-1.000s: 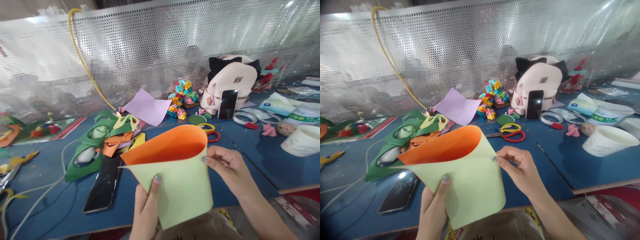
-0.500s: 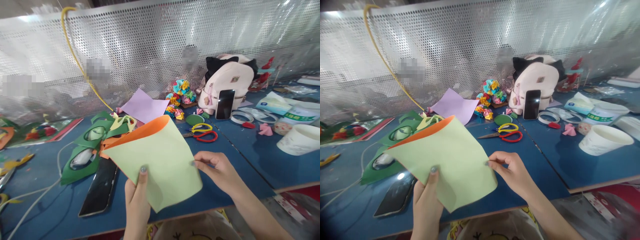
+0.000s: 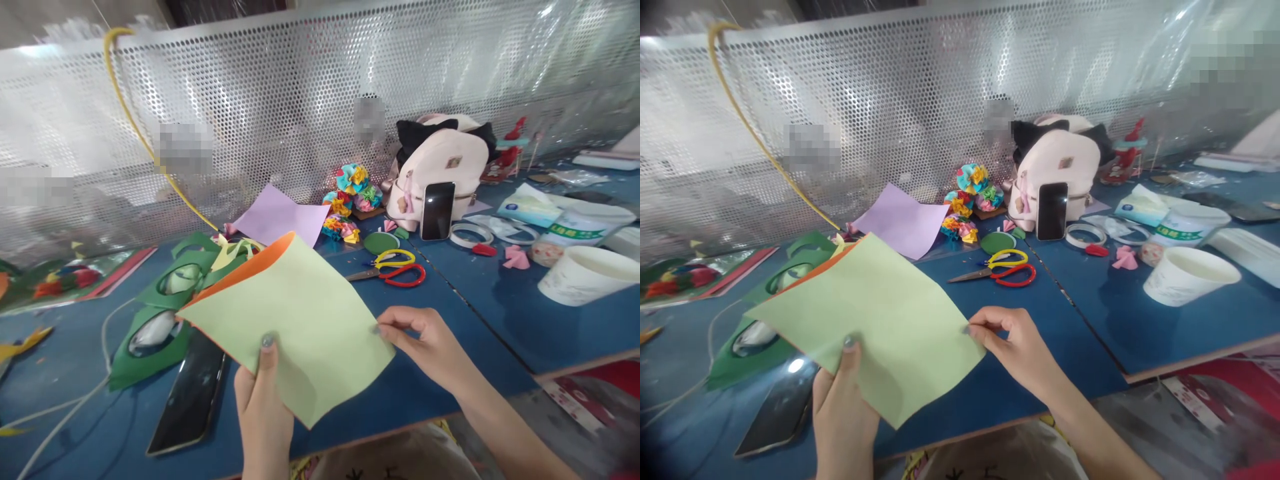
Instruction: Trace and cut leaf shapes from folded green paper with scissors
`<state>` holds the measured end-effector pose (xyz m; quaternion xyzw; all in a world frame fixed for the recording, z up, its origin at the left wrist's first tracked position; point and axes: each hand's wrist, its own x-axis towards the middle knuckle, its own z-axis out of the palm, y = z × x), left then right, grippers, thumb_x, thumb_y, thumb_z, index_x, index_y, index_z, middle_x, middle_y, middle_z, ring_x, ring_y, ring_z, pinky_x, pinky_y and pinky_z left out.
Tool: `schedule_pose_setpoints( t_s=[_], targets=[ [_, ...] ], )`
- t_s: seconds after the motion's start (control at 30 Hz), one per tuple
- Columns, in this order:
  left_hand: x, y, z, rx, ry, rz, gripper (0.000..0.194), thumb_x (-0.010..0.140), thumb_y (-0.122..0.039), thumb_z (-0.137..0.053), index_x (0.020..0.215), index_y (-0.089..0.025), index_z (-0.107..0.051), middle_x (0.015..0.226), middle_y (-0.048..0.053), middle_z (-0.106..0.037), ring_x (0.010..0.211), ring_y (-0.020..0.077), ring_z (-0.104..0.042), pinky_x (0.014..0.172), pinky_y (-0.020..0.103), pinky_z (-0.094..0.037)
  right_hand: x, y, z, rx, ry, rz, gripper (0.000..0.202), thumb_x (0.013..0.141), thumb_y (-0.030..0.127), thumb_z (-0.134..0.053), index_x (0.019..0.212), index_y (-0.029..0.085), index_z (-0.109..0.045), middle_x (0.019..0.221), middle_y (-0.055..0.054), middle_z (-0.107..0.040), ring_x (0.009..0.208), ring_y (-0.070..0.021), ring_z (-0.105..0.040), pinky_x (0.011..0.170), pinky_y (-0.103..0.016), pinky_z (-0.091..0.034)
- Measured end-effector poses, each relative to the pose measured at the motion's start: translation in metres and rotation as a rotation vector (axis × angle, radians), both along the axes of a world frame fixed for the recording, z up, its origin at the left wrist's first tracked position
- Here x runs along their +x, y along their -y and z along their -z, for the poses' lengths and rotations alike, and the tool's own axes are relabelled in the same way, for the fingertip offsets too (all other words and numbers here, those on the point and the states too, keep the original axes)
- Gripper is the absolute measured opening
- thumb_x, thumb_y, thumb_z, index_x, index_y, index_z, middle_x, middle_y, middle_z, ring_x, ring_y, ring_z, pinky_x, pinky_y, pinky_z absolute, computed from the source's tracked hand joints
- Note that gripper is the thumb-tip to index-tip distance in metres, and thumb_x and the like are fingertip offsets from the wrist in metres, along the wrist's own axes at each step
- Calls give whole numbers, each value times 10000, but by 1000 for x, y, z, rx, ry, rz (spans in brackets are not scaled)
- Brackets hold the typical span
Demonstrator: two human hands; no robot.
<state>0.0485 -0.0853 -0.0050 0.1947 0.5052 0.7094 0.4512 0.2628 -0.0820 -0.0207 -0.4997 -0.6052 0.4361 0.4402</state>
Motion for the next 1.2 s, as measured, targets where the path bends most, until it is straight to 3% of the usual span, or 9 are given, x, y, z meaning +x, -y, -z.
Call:
schedule_pose_setpoints(
  t_s=[0.23, 0.33, 0.4, 0.5, 0.6, 0.7, 0.93, 1.1, 1.2],
  targets=[
    [-4, -1, 5, -43, 14, -108, 109, 873, -283, -778, 931, -194, -750, 870, 25, -794, 841, 180, -762, 826, 279, -614, -1, 1, 2, 0, 5, 16, 235, 942, 332, -624, 767, 207, -719, 698, -10, -741, 704, -175, -680, 657, -252, -472],
    [-6, 1, 6, -23, -2, -132, 180, 844, -327, -808, 950, -189, -763, 889, 35, -808, 830, 187, -768, 786, 265, -617, -3, 3, 0, 32, 40, 25, 219, 941, 373, -649, 856, 215, -775, 884, -43, -806, 860, -224, -735, 718, -268, -522],
    [-8, 4, 5, -45, -21, -28, 336, 773, -411, -865, 980, -161, -777, 877, 62, -814, 831, 225, -780, 744, 273, -621, -4, 4, -4, 42, 21, -12, 229, 941, 400, -667, 1027, 235, -799, 1022, -52, -820, 968, -250, -745, 793, -288, -550],
    [-10, 10, 7, -147, -42, 231, 522, 656, -512, -919, 963, -110, -790, 820, 111, -808, 798, 299, -787, 685, 317, -624, -4, 3, -14, 71, -30, -38, 292, 932, 423, -690, 1141, 244, -787, 961, -43, -813, 924, -250, -740, 765, -290, -555],
    [-11, 16, 11, -179, -118, 376, 623, 608, -567, -923, 991, -93, -794, 851, 141, -809, 829, 345, -783, 666, 337, -615, -5, 1, -24, 109, -42, -2, 231, 930, 395, -686, 852, 204, -790, 729, -13, -719, 713, -191, -665, 618, -253, -484],
    [-10, 18, 14, -145, -223, 349, 639, 619, -596, -901, 1001, -94, -798, 909, 151, -811, 899, 364, -770, 709, 346, -612, -6, -1, -26, 148, -67, 56, 309, 917, 352, -691, 656, 185, -699, 599, 20, -589, 577, -127, -521, 535, -234, -388],
    [-2, 19, 16, -138, -226, 405, 530, 658, -552, -887, 929, -104, -801, 742, 111, -762, 828, 341, -749, 704, 354, -592, 2, 0, -22, 92, -189, 61, 253, 898, 448, -728, 827, 208, -768, 729, -8, -654, 682, -166, -586, 643, -260, -478],
    [1, 25, 22, -159, -219, 367, 470, 657, -541, -898, 869, -137, -782, 750, 100, -746, 825, 323, -735, 708, 354, -578, 3, -3, -27, 182, -117, 187, 443, 850, 522, -751, 585, 188, -634, 557, 15, -486, 531, -128, -424, 485, -258, -348],
    [1, 28, 24, -168, -246, 383, 464, 653, -533, -901, 871, -142, -781, 749, 90, -735, 825, 321, -723, 708, 355, -567, 3, -4, -27, 144, -205, 184, 362, 842, 529, -757, 698, 200, -707, 640, -7, -595, 600, -162, -521, 561, -275, -442]
  ],
)
